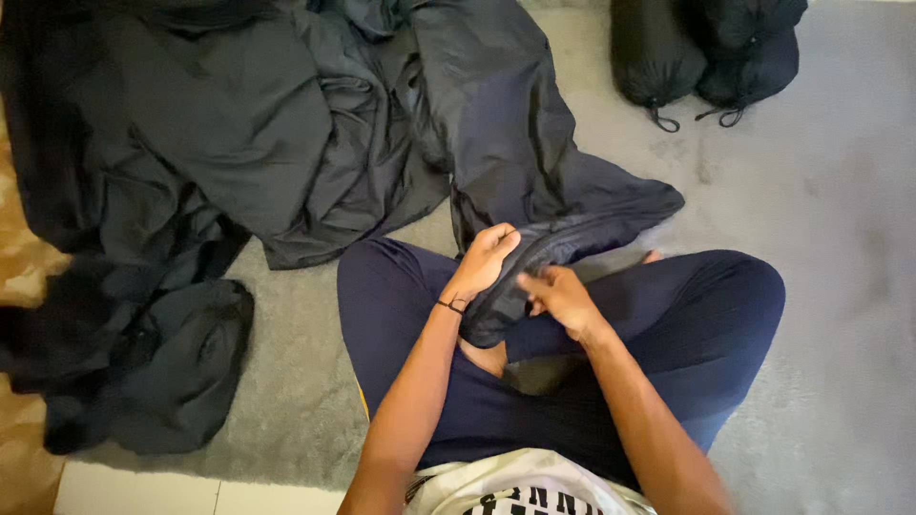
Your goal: The person sits cross-legged on a rug and folds a large black garment by hand. They align the edges, fold the fabric in half, and smooth it down repeatedly. Several other folded black items are visible nearby.
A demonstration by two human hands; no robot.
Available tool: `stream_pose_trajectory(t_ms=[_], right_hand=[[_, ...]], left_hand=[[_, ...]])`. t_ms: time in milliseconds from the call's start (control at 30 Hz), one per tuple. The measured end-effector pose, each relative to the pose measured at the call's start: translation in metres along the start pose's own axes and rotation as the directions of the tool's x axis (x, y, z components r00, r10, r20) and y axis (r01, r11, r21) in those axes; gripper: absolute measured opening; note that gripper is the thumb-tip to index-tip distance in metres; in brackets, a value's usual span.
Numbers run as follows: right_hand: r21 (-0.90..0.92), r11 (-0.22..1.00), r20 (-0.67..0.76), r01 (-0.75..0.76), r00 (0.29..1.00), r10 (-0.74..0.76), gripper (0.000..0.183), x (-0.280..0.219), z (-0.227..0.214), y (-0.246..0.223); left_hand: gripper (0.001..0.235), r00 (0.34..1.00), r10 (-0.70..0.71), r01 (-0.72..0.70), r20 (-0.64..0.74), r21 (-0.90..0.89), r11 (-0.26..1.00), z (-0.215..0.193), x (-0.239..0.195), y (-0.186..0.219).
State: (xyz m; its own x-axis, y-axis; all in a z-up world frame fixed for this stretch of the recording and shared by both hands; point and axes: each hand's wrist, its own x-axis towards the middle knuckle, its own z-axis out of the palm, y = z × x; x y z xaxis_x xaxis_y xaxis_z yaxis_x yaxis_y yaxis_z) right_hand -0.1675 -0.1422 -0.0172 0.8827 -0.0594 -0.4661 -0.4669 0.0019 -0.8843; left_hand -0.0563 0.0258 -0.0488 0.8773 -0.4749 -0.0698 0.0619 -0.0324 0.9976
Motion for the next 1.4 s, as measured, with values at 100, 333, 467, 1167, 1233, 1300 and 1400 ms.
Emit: stream_pose_trajectory(t_ms=[100, 333, 467, 1167, 1233, 1300, 1400], right_hand=[[0.447, 0.892, -0.083, -0.063, 0.990, 0.111, 0.047, 0.001, -0.005, -0.007], [0.856, 0.475, -0.398, 0.202, 0.845, 0.358, 0.092, 0.052, -0.046, -0.032], [0.837, 0.470, -0.470, 0.279, 0.807, 0.357, 0.046, 0.101, -0.073, -0.032], [-0.287, 0.952, -0.134, 0.107, 0.980, -0.150, 0.059, 0.124, -0.032, -0.008], [-0.197, 0.974, -0.176, 0.116, 0.973, -0.152, 0.059, 0.111, -0.019, 0.003], [-0.096, 0.988, -0.226, 0.124, 0.964, -0.143, 0.061, 0.113, -0.013, 0.021], [-0.328, 0.899, -0.162, 0.290, 0.920, -0.356, 0.057, 0.125, -0.015, 0.037]], left_hand=[[0.022, 0.999, -0.036, 0.037, 0.030, -0.050, 0.998, 0.005, 0.000, -0.011], [0.016, 0.928, -0.092, 0.101, 0.361, -0.006, 0.995, 0.028, -0.015, -0.001], [0.019, 0.843, -0.200, 0.180, 0.499, 0.087, 0.980, 0.021, -0.025, 0.017], [0.028, 0.838, -0.188, 0.050, -0.512, -0.270, 0.961, 0.019, 0.019, -0.076], [0.028, 0.836, -0.208, 0.074, -0.507, -0.271, 0.960, 0.025, 0.012, -0.051], [0.029, 0.837, -0.231, 0.106, -0.496, -0.266, 0.958, 0.031, 0.008, -0.044], [0.031, 0.842, -0.187, 0.080, -0.505, -0.226, 0.971, 0.035, 0.010, -0.048]])
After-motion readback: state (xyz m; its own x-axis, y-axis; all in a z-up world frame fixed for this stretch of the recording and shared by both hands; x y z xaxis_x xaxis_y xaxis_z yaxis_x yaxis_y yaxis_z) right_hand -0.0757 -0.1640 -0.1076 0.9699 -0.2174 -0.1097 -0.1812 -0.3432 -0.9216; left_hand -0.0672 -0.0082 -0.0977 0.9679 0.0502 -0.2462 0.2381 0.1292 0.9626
